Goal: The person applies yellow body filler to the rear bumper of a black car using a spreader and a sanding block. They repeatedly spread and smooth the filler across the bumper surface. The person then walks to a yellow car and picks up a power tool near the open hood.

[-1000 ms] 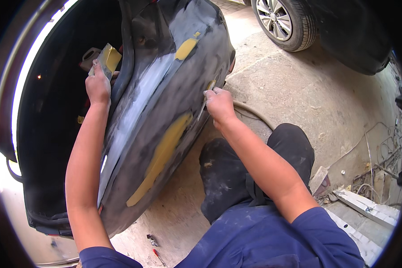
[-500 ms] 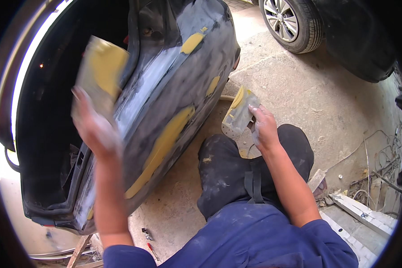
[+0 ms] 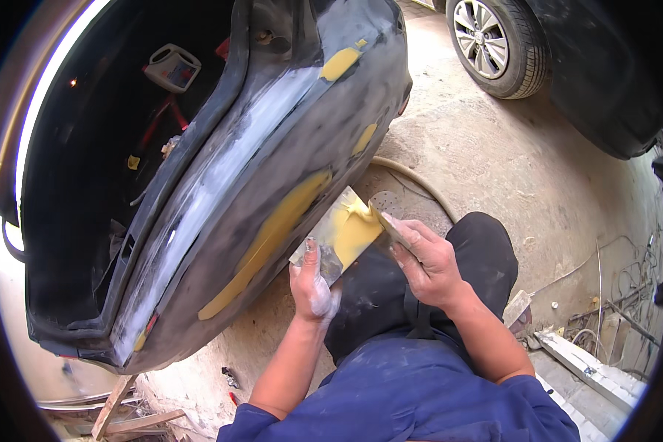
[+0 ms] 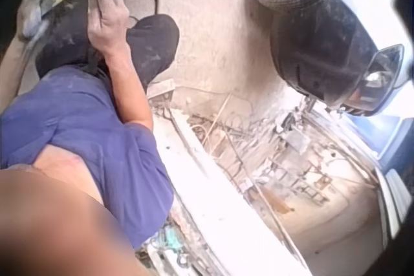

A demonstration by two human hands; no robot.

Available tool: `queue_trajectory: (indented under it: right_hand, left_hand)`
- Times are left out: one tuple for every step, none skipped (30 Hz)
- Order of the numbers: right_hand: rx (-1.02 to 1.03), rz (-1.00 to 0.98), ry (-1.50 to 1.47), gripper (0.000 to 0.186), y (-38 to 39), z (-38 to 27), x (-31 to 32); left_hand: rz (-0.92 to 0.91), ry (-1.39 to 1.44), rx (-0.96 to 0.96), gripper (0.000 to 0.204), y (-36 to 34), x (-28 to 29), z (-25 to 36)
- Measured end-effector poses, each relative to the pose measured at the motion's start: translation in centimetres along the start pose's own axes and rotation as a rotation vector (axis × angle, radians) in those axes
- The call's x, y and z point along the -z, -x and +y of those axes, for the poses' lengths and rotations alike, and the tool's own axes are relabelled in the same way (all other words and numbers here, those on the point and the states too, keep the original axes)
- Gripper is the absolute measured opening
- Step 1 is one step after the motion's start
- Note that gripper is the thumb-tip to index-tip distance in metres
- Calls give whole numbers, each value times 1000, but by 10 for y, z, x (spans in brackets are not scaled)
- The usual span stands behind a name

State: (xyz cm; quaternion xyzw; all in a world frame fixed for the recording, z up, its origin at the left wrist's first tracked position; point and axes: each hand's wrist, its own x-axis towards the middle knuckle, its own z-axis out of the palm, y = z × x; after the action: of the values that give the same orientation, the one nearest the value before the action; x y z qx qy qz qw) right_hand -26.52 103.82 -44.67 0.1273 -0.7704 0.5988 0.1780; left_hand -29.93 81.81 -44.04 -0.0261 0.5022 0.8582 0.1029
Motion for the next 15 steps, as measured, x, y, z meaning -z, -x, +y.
queue_trajectory:
  right_hand:
    - [-12,-14,69,47,0,1,2]
    - [4,3,146,47,1,2,4]
    - [15,13,213,48,1,1,6]
    - [35,39,276,48,-1,0,8]
    - [-31,89,270,50,-2,-4,10]
    - [50,129,334,51,-3,-6,10]
    - [131,160,397,52,-6,-9,10]
    - [174,181,475,53,-8,-11,10]
    - [218,173,499,55,-9,-13,5]
    - [258,141,544,55,-10,-14,1]
    - [281,145,506,56,-8,-13,-5]
    - [275,130,478,58,-6,-12,-12]
    - [266,83,455,56,-2,-9,-15]
    - [266,23,398,55,2,-4,-16]
    - [268,-49,346,54,7,3,-14]
  left_hand:
    - [60,6,-11,52,0,1,0]
    - [80,24,-37,49,0,1,0]
    - [60,67,-93,46,0,1,1]
    - [94,-39,-123,44,1,0,2]
    - [89,-119,-177,42,3,-2,2]
    - [76,-181,-240,40,6,-3,3]
    - [125,-326,-321,36,7,-6,2]
    - [65,-382,-346,35,10,-7,2]
    - [4,-448,-359,34,12,-8,2]
    - [-59,-506,-380,34,15,-6,3]
    - [-41,-575,-453,34,14,-6,-2]
    - [-43,-644,-459,33,14,-2,-1]
    - [-28,-716,-443,33,12,4,2]
    - [-9,-789,-425,32,11,11,8]
    - [140,-835,-642,34,-1,13,9]
